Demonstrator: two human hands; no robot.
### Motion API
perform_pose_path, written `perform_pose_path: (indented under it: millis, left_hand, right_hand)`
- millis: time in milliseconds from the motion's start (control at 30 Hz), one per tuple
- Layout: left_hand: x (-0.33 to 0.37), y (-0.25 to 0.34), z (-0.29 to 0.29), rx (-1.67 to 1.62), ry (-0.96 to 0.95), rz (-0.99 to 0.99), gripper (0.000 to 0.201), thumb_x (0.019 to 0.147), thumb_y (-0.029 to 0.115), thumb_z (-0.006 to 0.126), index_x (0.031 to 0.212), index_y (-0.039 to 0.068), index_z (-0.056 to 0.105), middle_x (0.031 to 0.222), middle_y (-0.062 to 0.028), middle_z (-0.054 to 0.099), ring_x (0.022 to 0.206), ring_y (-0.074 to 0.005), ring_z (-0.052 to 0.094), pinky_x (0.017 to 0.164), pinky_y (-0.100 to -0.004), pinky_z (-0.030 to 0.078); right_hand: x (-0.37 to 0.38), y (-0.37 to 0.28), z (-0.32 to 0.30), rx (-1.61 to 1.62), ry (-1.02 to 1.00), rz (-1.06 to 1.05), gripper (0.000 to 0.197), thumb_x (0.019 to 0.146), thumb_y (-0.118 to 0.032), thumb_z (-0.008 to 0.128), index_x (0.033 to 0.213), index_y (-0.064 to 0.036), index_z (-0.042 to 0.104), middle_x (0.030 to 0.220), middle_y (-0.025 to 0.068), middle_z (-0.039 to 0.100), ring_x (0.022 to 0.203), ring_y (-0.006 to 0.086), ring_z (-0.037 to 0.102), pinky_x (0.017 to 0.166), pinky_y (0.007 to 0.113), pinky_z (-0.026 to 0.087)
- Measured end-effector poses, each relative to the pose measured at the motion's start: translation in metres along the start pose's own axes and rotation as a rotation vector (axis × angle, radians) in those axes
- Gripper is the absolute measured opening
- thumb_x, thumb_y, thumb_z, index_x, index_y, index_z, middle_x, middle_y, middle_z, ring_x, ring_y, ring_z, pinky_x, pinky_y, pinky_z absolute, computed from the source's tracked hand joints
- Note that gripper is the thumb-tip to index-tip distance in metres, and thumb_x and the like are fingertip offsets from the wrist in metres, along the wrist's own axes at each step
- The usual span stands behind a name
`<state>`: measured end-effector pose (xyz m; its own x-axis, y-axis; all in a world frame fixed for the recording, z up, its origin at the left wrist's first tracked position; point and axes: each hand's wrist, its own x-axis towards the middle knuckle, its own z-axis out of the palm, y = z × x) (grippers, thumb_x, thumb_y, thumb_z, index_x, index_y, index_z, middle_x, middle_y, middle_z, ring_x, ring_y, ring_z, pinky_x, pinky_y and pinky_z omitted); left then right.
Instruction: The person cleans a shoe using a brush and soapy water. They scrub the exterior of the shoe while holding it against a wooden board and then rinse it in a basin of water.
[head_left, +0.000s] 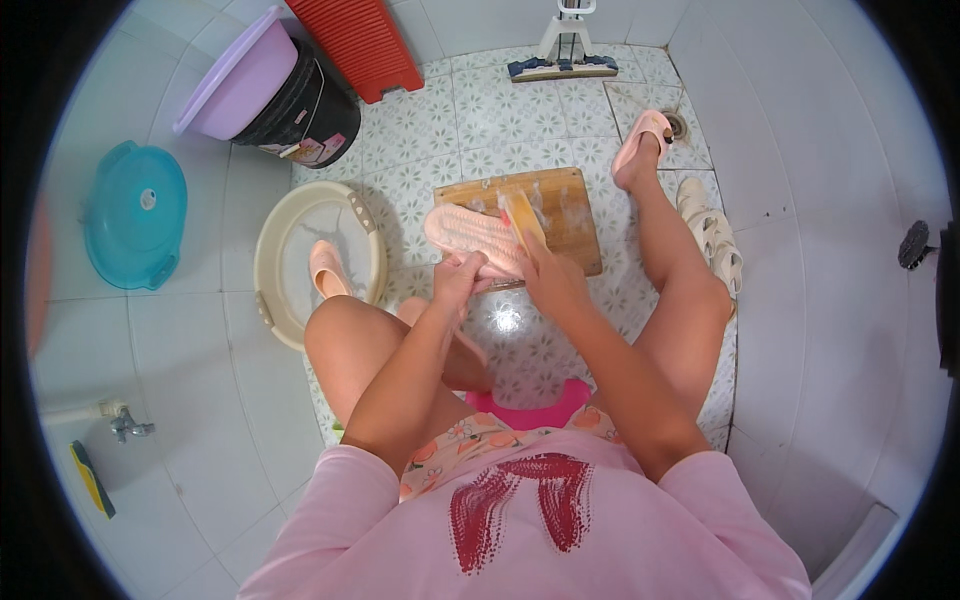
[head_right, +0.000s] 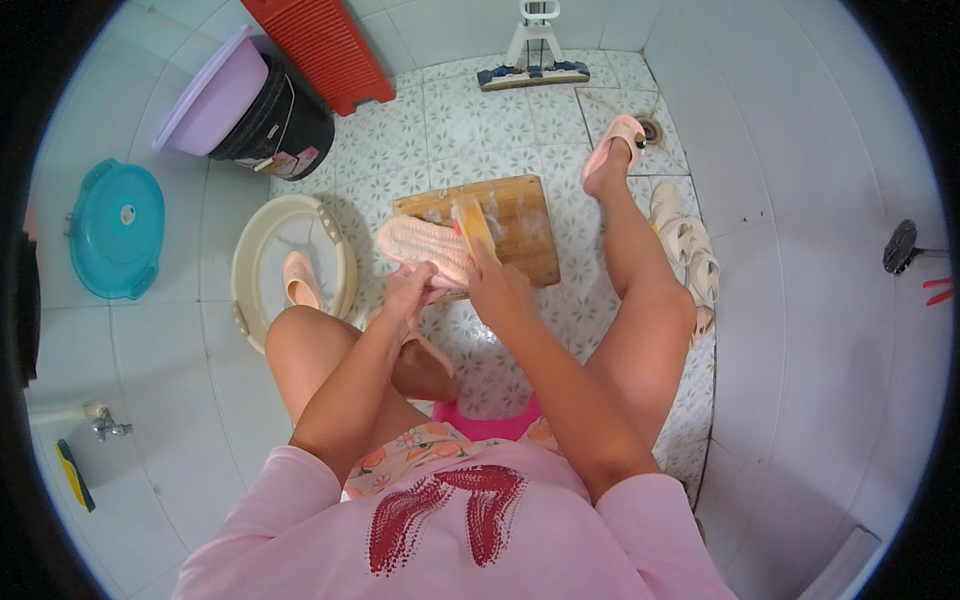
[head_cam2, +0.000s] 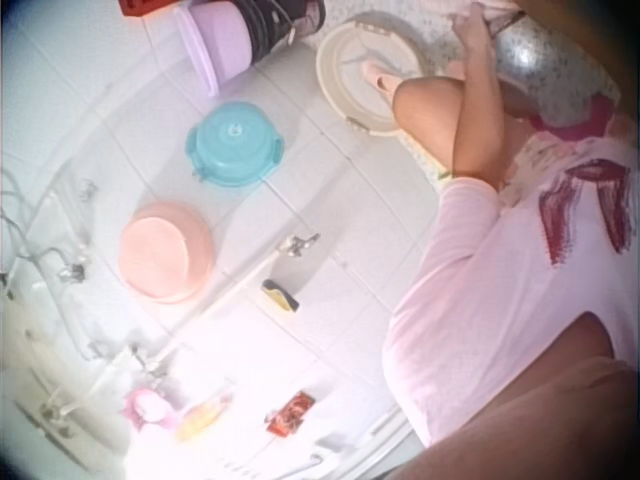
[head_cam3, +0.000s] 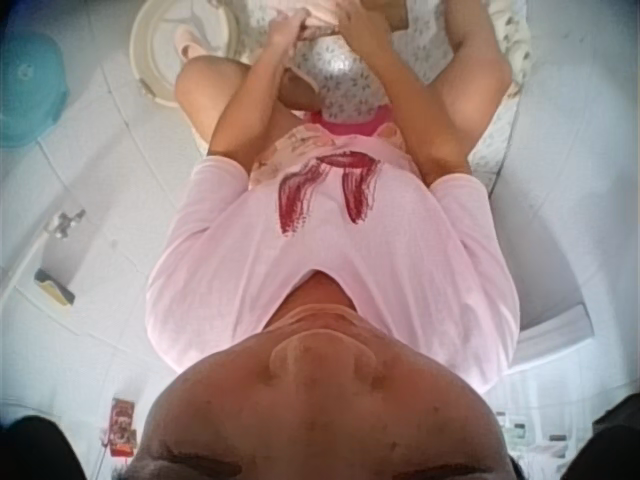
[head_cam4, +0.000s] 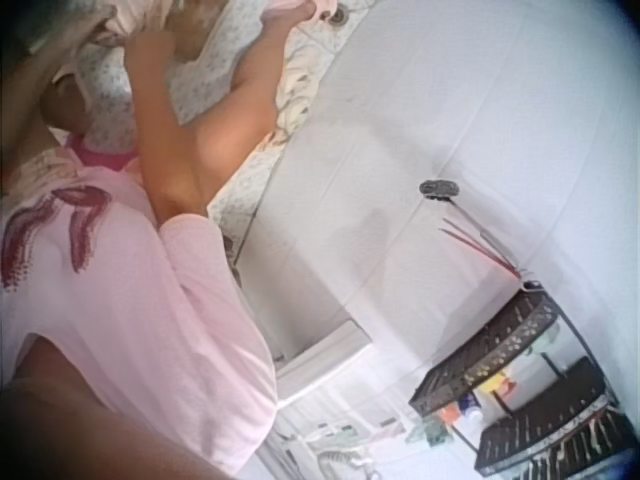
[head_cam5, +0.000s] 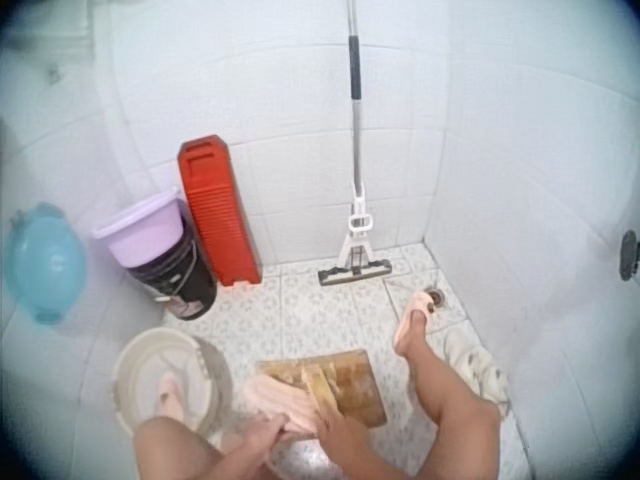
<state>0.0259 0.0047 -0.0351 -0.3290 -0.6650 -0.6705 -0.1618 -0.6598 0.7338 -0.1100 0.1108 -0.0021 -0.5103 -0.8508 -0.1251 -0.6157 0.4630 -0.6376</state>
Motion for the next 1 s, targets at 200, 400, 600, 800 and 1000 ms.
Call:
perform_pose_path:
  millis: [200, 400, 600, 800, 1000]
  left_hand:
    - [0.005, -0.007, -0.013, -0.102, -0.13, -0.008, 0.024, 0.084, 0.019, 0.061, 0.098, 0.0, 0.059, 0.094, -0.0121, 0.065, 0.085, -0.0186, 0.065, 0.073, -0.0291, 0.054]
    - [-0.003, 0.005, -0.004, -0.01, -0.141, -0.032, 0.025, 0.086, 0.018, 0.057, 0.103, -0.001, 0.057, 0.096, -0.0122, 0.065, 0.087, -0.0204, 0.065, 0.075, -0.0316, 0.054]
    - [0.006, 0.001, 0.0, -0.066, -0.142, -0.027, 0.024, 0.086, 0.015, 0.055, 0.104, -0.002, 0.056, 0.098, -0.0117, 0.064, 0.082, -0.0206, 0.065, 0.068, -0.0289, 0.054]
    - [0.005, 0.001, -0.01, -0.029, -0.148, -0.005, 0.017, 0.085, 0.015, 0.057, 0.094, 0.001, 0.059, 0.079, -0.0087, 0.063, 0.061, -0.0139, 0.056, 0.051, -0.0259, 0.042]
    - [0.005, 0.002, -0.002, -0.007, -0.163, -0.01, 0.013, 0.085, 0.014, 0.053, 0.092, 0.004, 0.059, 0.075, -0.0062, 0.062, 0.057, -0.0108, 0.05, 0.048, -0.0246, 0.035]
  right_hand:
    - [-0.053, -0.028, -0.032, -0.052, -0.148, -0.067, 0.04, 0.089, -0.023, 0.052, 0.127, -0.0107, 0.053, 0.066, 0.021, 0.062, 0.06, 0.0388, 0.06, 0.058, 0.048, 0.048]
    - [-0.044, -0.029, -0.022, -0.091, -0.186, -0.005, 0.044, 0.088, -0.025, 0.053, 0.13, -0.0146, 0.051, 0.071, 0.0215, 0.061, 0.067, 0.0387, 0.061, 0.062, 0.05, 0.048]
    - [-0.006, -0.017, -0.004, -0.101, -0.003, -0.042, 0.042, 0.088, -0.025, 0.052, 0.129, -0.0143, 0.051, 0.07, 0.0219, 0.062, 0.066, 0.0401, 0.061, 0.062, 0.05, 0.048]
    - [-0.051, -0.039, -0.039, -0.083, -0.245, -0.096, 0.041, 0.089, -0.024, 0.053, 0.128, -0.0153, 0.053, 0.071, 0.0198, 0.063, 0.064, 0.0392, 0.061, 0.061, 0.049, 0.048]
    - [-0.003, -0.022, 0.004, -0.035, -0.028, -0.054, 0.04, 0.089, -0.027, 0.052, 0.128, -0.0169, 0.053, 0.069, 0.0198, 0.063, 0.065, 0.0391, 0.061, 0.062, 0.049, 0.048]
